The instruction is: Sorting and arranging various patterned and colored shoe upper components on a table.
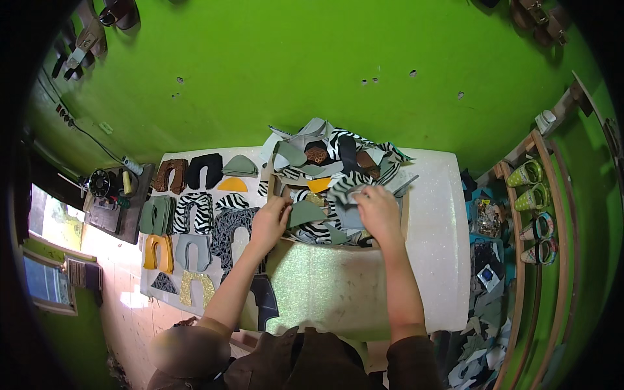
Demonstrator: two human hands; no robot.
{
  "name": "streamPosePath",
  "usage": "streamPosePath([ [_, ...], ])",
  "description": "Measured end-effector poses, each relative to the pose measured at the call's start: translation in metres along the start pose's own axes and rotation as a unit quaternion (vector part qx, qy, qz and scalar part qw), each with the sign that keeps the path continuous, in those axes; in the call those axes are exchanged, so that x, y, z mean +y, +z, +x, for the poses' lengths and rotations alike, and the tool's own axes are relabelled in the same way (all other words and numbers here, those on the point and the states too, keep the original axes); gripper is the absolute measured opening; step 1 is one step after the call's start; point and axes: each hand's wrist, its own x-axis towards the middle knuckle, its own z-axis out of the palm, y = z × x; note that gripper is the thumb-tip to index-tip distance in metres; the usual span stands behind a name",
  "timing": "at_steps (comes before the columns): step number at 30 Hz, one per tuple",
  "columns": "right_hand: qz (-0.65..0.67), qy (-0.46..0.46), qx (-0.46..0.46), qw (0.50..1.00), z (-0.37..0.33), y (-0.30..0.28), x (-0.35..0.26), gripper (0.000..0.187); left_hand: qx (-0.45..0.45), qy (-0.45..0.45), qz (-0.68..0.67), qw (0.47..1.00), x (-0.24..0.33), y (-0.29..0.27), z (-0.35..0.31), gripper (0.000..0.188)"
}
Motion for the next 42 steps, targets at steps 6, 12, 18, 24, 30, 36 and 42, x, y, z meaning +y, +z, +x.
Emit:
streamPosePath([
  [6,-0.031,0.068,-0.156,0.985,-0.025,0.020,-0.013,0.025,-0.032,-0.043,-0.020,0.998,0.006,-0.002,-0.004,0.013],
  [12,0.095,0.080,-0.083,0.989,-0.010,0.006,-0.036,0.032,-0.033,-0.071,-0.137,0.987,0.014,0.006,-0.007,0.014],
  [18,0.057,0.058,0.036,0.996,-0.014,0.018,-0.046,0.025,0.027,0.064,-0.017,0.997,0.020,0.009,-0.009,0.021],
  [24,0.028,0.082,-0.038,0.996,-0.036,0.034,-0.038,0.030,0.099,-0.013,0.064,0.993,-0.005,0.009,-0.018,0.041],
  [30,0.035,0.074,-0.014,0.997,-0.042,0.038,-0.031,0.030,0.048,-0.094,-0.060,0.993,-0.010,0.031,-0.022,0.055],
  [36,0.048,0.082,-0.025,0.995,-0.048,0.038,-0.029,0.026,0.031,-0.083,-0.112,0.990,-0.015,0.034,-0.024,0.056],
  [42,0.058,0.105,-0.022,0.993,-0.057,0.037,-0.018,0.027,-0.002,-0.083,-0.156,0.984,-0.006,0.036,-0.031,0.055],
])
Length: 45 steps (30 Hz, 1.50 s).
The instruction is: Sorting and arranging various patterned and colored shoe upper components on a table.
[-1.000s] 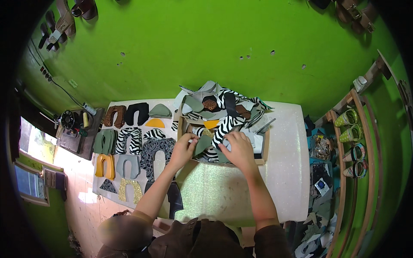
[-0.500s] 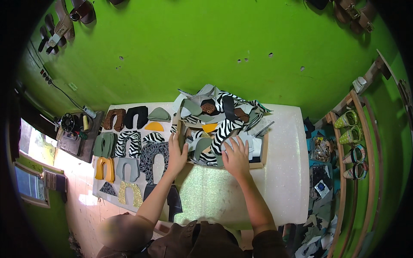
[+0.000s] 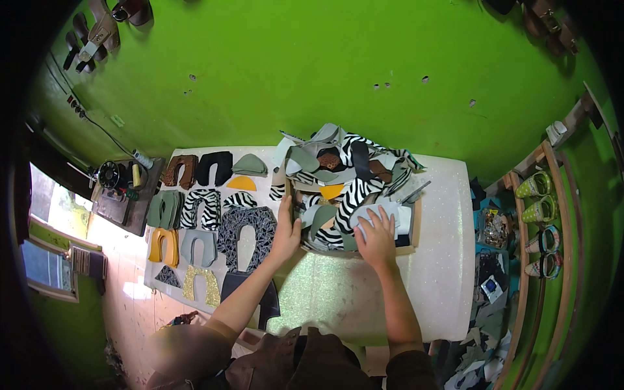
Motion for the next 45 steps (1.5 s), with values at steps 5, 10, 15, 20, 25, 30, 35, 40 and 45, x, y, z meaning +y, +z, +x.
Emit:
streamPosePath([
  [5,-0.004,0.002,0.002,1.000,0.003,-0.003,0.000,0.025,-0.004,0.014,-0.014,1.000,-0.001,0.001,0.010,0.055],
  [10,0.006,0.003,0.022,1.000,0.017,-0.002,-0.004,0.022,-0.021,0.023,0.009,0.999,-0.006,-0.002,0.031,0.057],
  [15,0.062,-0.050,0.077,0.994,0.035,-0.013,0.006,0.024,-0.018,-0.024,0.003,1.000,-0.005,-0.017,0.041,0.056],
  [20,0.020,-0.081,0.110,0.990,0.085,-0.029,0.004,0.038,0.039,0.049,0.095,0.994,-0.014,-0.034,0.088,0.058],
  [25,-0.032,-0.091,0.022,0.995,0.151,-0.013,0.013,0.076,-0.001,0.082,0.222,0.972,-0.018,-0.025,0.146,0.078],
  [30,-0.094,-0.162,-0.073,0.980,0.198,0.015,0.018,0.096,-0.041,0.064,0.335,0.939,-0.013,-0.010,0.185,0.089],
  [35,-0.132,-0.228,-0.096,0.960,0.221,0.029,0.019,0.103,-0.134,0.117,0.417,0.891,-0.022,-0.005,0.212,0.080],
  [40,-0.076,-0.184,-0.149,0.969,0.227,0.046,0.024,0.091,-0.231,0.032,0.377,0.896,-0.029,0.005,0.224,0.057],
  [45,-0.069,-0.165,-0.115,0.977,0.222,0.071,0.033,0.024,-0.220,0.103,0.445,0.862,-0.037,0.015,0.220,0.019],
])
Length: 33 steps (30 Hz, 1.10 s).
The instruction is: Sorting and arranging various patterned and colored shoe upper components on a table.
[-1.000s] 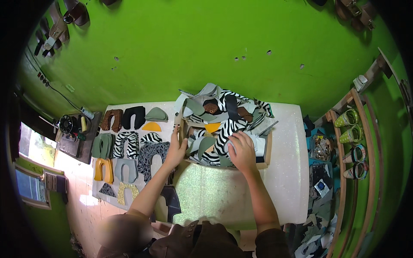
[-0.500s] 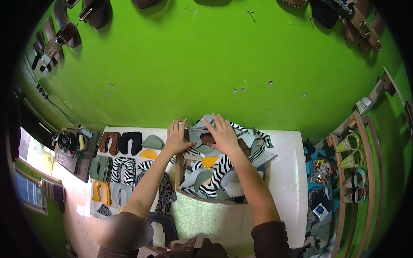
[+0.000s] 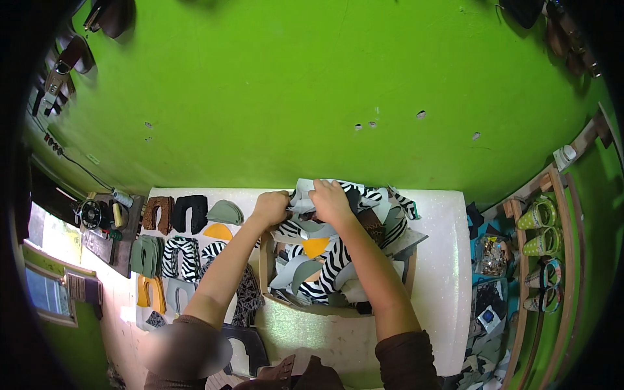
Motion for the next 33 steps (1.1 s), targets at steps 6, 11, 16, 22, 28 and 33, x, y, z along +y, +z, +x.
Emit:
streamPosePath([
  [6,0.071,-0.060,0.019,0.996,-0.008,-0.005,0.004,0.036,0.158,0.074,0.080,0.981,0.008,-0.009,-0.012,0.008],
  [11,0.047,-0.076,0.137,0.987,-0.022,-0.067,-0.016,0.038,0.307,0.103,0.056,0.945,0.026,-0.064,-0.028,0.016],
  [16,0.029,-0.113,0.214,0.970,-0.042,-0.118,-0.031,0.032,0.404,0.115,-0.001,0.908,0.050,-0.098,-0.054,0.031],
  [22,-0.050,-0.152,0.250,0.955,-0.097,-0.123,-0.056,0.010,0.442,0.145,-0.049,0.884,0.085,-0.079,-0.101,0.024],
  [28,-0.007,-0.132,0.077,0.988,-0.158,-0.076,-0.059,0.014,0.195,0.163,-0.109,0.961,0.100,-0.016,-0.146,0.039],
  [33,0.036,-0.050,-0.064,0.996,-0.181,-0.074,-0.067,0.041,0.095,0.163,-0.148,0.971,0.100,-0.004,-0.159,0.050],
])
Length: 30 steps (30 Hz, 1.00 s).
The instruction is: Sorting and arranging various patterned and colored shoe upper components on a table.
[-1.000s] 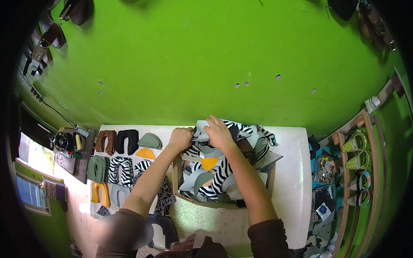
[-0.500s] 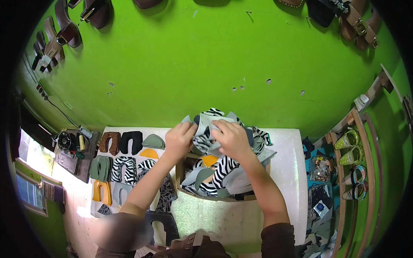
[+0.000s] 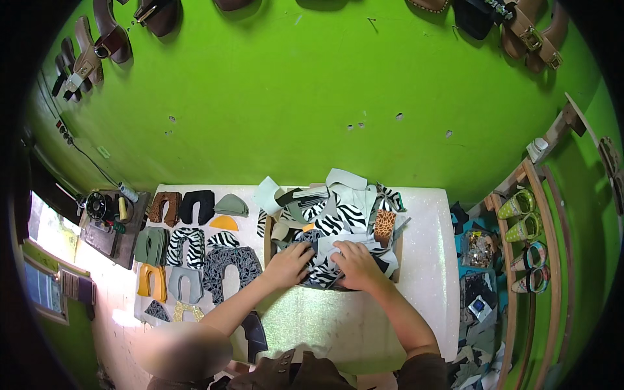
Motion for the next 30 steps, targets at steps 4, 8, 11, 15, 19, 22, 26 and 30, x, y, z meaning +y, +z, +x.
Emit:
streamPosePath([
  [4,0.093,0.006,0.012,0.996,-0.003,-0.010,-0.006,0.045,-0.015,-0.009,-0.070,0.997,-0.005,-0.005,-0.004,0.042],
  [8,0.125,0.036,-0.057,0.990,-0.007,-0.018,-0.012,0.031,0.008,-0.086,-0.142,0.986,0.001,-0.018,-0.003,0.037],
  [11,0.118,0.045,-0.064,0.990,-0.011,-0.018,-0.014,0.024,0.028,-0.102,-0.180,0.978,0.012,-0.022,-0.005,0.038],
  [15,0.154,0.082,-0.033,0.984,-0.014,-0.025,-0.022,0.018,0.039,-0.106,-0.181,0.977,0.019,-0.014,-0.009,0.042],
  [19,0.166,0.113,-0.004,0.980,-0.020,-0.031,-0.024,0.017,0.014,-0.142,-0.212,0.967,0.022,-0.012,-0.012,0.037],
  [22,0.120,0.079,-0.015,0.990,-0.029,-0.035,-0.020,0.014,0.000,-0.149,-0.209,0.967,0.024,-0.015,-0.013,0.032],
  [26,0.132,0.087,0.007,0.987,-0.030,-0.036,-0.020,0.010,0.072,-0.132,-0.198,0.968,0.023,-0.016,-0.017,0.030],
  [30,0.143,0.098,0.173,0.970,-0.023,-0.041,-0.026,0.007,0.136,-0.165,-0.238,0.947,0.016,-0.028,-0.019,0.032],
])
